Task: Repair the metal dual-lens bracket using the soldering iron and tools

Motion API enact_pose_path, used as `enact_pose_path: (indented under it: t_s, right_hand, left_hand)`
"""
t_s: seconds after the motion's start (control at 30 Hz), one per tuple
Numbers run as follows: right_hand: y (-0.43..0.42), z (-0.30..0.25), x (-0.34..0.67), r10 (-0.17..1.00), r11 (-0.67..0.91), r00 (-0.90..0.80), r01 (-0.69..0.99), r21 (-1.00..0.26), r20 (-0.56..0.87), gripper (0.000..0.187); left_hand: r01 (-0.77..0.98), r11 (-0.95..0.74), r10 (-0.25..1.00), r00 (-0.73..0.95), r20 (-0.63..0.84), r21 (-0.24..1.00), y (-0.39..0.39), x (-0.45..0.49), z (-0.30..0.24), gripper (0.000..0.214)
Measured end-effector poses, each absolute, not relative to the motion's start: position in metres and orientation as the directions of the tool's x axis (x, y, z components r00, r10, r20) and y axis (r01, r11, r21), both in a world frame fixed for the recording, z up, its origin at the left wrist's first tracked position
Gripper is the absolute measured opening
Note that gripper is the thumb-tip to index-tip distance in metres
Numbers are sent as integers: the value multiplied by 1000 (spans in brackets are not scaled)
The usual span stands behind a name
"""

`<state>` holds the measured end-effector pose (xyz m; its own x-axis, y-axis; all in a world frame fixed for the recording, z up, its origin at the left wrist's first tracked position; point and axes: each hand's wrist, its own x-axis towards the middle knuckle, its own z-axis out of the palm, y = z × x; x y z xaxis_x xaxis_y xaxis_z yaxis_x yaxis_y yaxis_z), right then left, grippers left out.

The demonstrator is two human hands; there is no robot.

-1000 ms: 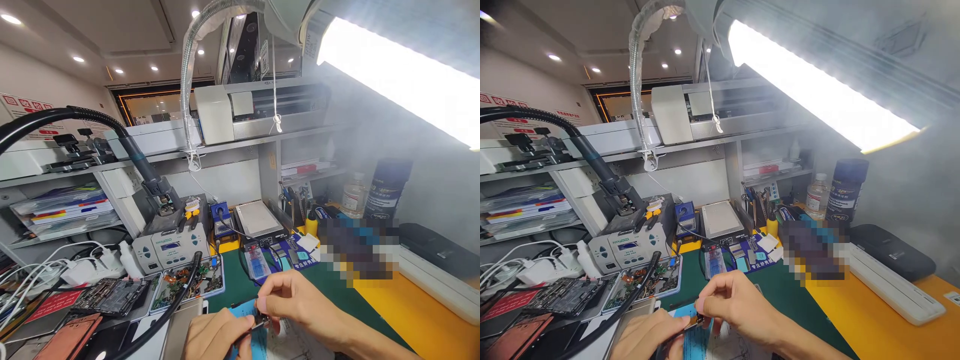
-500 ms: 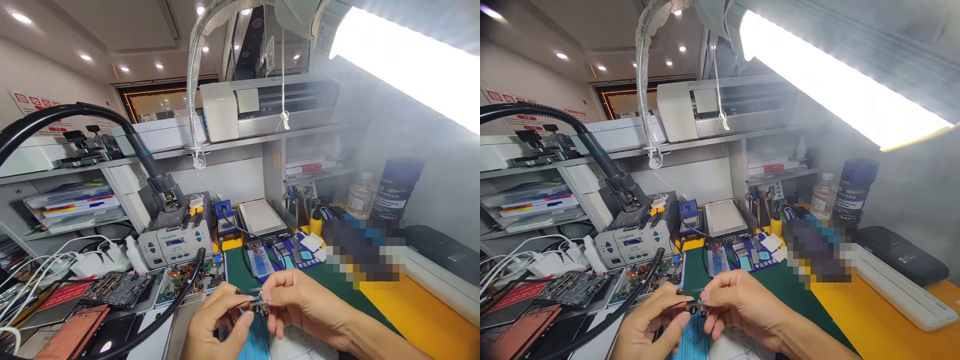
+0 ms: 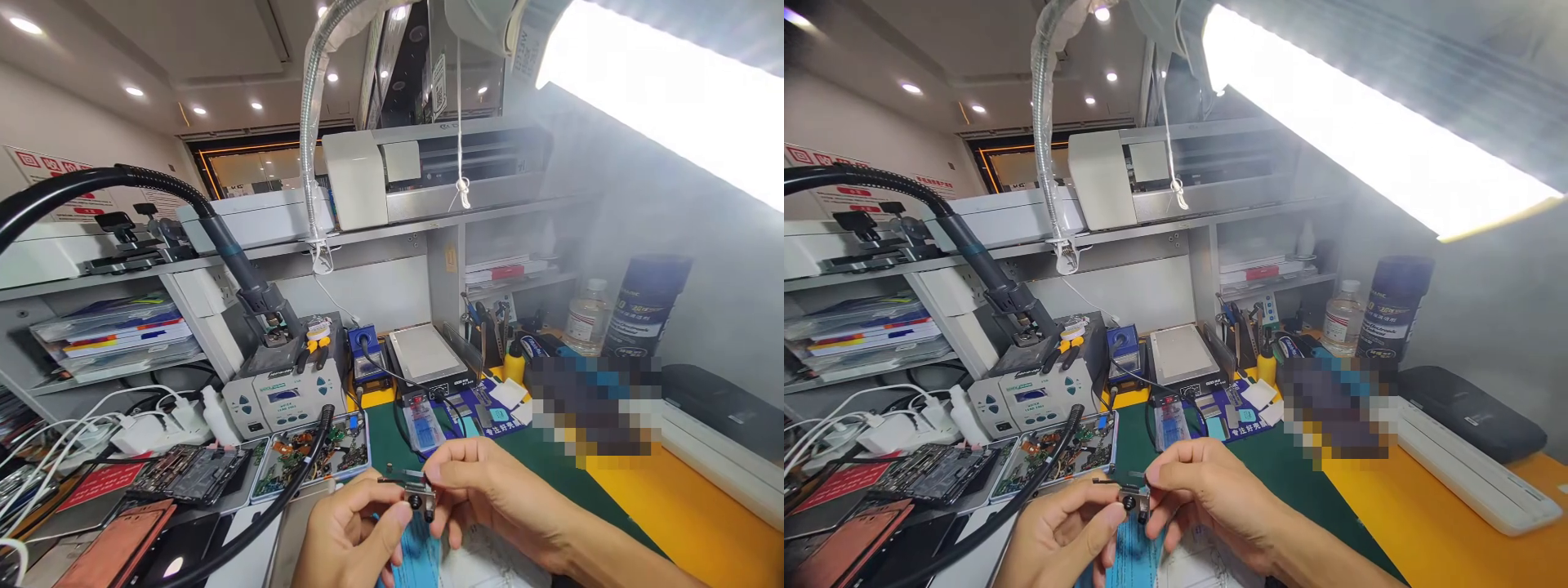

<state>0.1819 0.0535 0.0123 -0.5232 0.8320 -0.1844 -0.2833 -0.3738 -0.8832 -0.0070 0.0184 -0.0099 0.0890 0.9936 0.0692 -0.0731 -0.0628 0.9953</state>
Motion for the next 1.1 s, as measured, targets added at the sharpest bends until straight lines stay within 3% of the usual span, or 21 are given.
enact_pose_path:
  t_s: [0.17,0.33,0.43,0.57,0.73,0.93,1.1]
  right_hand:
    - [50,21,186,914,-30,-405,-151,-988,34,23]
    - [49,18,183,891,-110,-452,-136,-985,-37,31]
    - [48,18,183,893,-101,-449,-144,-984,-26,30]
    - [48,20,184,886,-58,-464,-138,-989,13,28]
    - [47,20,185,876,2,-477,-137,-991,68,25]
    - [41,22,188,852,131,-497,-102,-986,165,19]
    - [39,25,188,839,193,-503,-79,-978,206,15]
  left_hand:
    - [-47,-81,994,72,84,996,18,-7,-16,35]
    - [5,-95,994,58,95,995,18,-6,-19,31]
    - [95,-225,973,65,220,970,18,-7,-18,21]
    - [270,-517,856,133,500,813,20,-9,-13,11]
    - [385,-702,703,239,669,600,22,-14,-6,15]
    - [581,-745,562,283,777,327,15,-21,-12,26]
    - [612,-764,472,317,823,204,12,-23,-12,24]
